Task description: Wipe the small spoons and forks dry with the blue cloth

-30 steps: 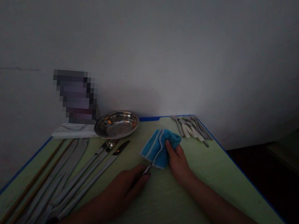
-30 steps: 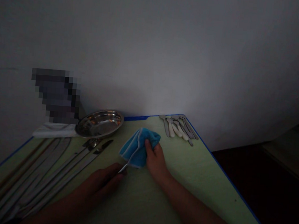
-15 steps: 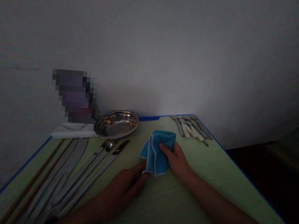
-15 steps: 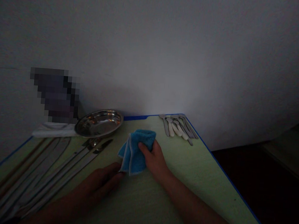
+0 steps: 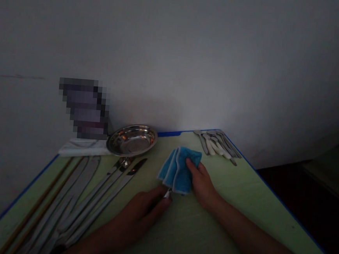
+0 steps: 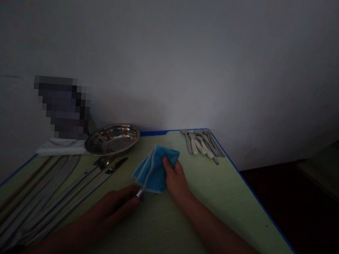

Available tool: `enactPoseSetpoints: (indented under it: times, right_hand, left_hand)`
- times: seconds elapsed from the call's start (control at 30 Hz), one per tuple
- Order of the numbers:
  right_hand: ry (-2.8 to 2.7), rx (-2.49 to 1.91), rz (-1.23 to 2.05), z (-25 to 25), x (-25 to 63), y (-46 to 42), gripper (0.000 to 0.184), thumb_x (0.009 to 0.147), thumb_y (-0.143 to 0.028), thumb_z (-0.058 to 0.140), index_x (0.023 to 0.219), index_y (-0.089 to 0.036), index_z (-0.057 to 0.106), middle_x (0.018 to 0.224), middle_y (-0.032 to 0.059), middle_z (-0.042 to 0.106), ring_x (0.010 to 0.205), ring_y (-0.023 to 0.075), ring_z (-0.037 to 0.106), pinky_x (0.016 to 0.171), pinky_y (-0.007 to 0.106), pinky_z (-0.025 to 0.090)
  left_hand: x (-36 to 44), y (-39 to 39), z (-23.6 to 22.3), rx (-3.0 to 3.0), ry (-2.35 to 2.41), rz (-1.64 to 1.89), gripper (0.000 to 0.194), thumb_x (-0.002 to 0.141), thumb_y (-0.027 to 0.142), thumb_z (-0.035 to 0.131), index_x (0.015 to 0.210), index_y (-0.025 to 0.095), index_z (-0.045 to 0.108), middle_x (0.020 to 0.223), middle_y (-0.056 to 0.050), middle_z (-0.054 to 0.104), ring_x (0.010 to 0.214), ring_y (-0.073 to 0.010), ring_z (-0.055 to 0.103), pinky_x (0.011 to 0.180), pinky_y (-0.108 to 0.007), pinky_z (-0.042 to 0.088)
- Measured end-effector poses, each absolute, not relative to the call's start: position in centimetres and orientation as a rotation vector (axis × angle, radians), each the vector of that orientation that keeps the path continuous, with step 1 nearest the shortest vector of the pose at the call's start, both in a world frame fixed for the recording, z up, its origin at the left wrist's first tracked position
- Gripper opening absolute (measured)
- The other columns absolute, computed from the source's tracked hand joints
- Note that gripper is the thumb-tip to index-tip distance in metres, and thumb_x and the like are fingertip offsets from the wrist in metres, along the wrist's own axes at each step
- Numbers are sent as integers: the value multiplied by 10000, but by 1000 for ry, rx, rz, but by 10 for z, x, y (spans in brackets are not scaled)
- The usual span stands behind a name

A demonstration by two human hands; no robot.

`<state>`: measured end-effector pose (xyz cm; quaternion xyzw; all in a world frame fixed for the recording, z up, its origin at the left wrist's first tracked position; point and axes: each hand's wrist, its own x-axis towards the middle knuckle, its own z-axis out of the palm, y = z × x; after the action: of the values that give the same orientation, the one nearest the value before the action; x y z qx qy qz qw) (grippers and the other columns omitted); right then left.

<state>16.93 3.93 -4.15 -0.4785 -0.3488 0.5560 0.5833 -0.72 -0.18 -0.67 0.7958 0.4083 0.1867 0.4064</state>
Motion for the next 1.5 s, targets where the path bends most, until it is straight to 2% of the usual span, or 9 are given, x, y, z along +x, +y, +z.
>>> enactPoseSetpoints:
  times: [0.17,0.27,0.5,0.73,0.97,1.07,1.27,1.5]
  right_hand:
    - [-788,-1068,1379,-40,170,38,260,671,-346,620,899,-222,603,848,-4,671,808,193,610,800,359,448]
    - [-884,-1068,1378,-36,171,35,305,633,-288,660,921,-221,587,881,-2,667,794,188,609,761,347,469]
    - [-882,-1067,1357,-37,170,37,323,707,-415,592,956,-210,600,928,19,666,889,189,602,834,349,447]
    - [-837,-1096,1336,-41,170,41,397,726,-501,533,990,-215,613,872,19,681,816,197,623,794,360,461]
    - [-740,-1129,1295,-45,169,43,368,710,-483,564,959,-219,621,935,10,673,926,185,596,894,341,411]
    - [-642,-1090,1348,-41,169,43,349,707,-456,578,953,-211,614,965,18,666,924,186,598,891,345,417]
    - [-531,-1074,1405,-36,169,43,334,708,-426,587,962,-209,594,1013,27,650,913,190,602,844,349,449]
    - [-711,-1065,1318,-45,171,44,334,718,-432,571,969,-214,599,998,22,655,975,180,576,907,341,404]
  left_hand:
    - [-8,-2,-6,1991,1045,444,206,900,322,374,895,224,555,776,17,614,671,-147,546,604,-217,392]
    - [-7,-2,-5,1985,1041,453,201,897,320,378,870,219,550,723,25,598,627,-139,533,580,-212,388]
    - [-7,-2,-6,2015,1021,433,217,905,317,354,844,210,532,732,29,582,659,-138,530,609,-220,392]
    - [-7,0,-6,2036,986,385,223,913,326,337,878,203,519,773,22,583,673,-134,527,619,-228,397]
    - [-9,-3,-5,2031,1034,394,250,906,338,333,784,199,502,695,35,564,637,-123,534,612,-212,400]
    - [-11,-5,1,2050,1021,379,297,900,351,312,724,199,496,663,36,550,640,-125,533,632,-211,407]
    - [-12,-4,7,2088,979,289,237,875,339,354,776,199,518,714,27,567,660,-132,526,616,-208,411]
    - [-9,-3,1,2121,1014,270,246,905,335,324,810,193,501,707,28,554,637,-126,528,609,-215,407]
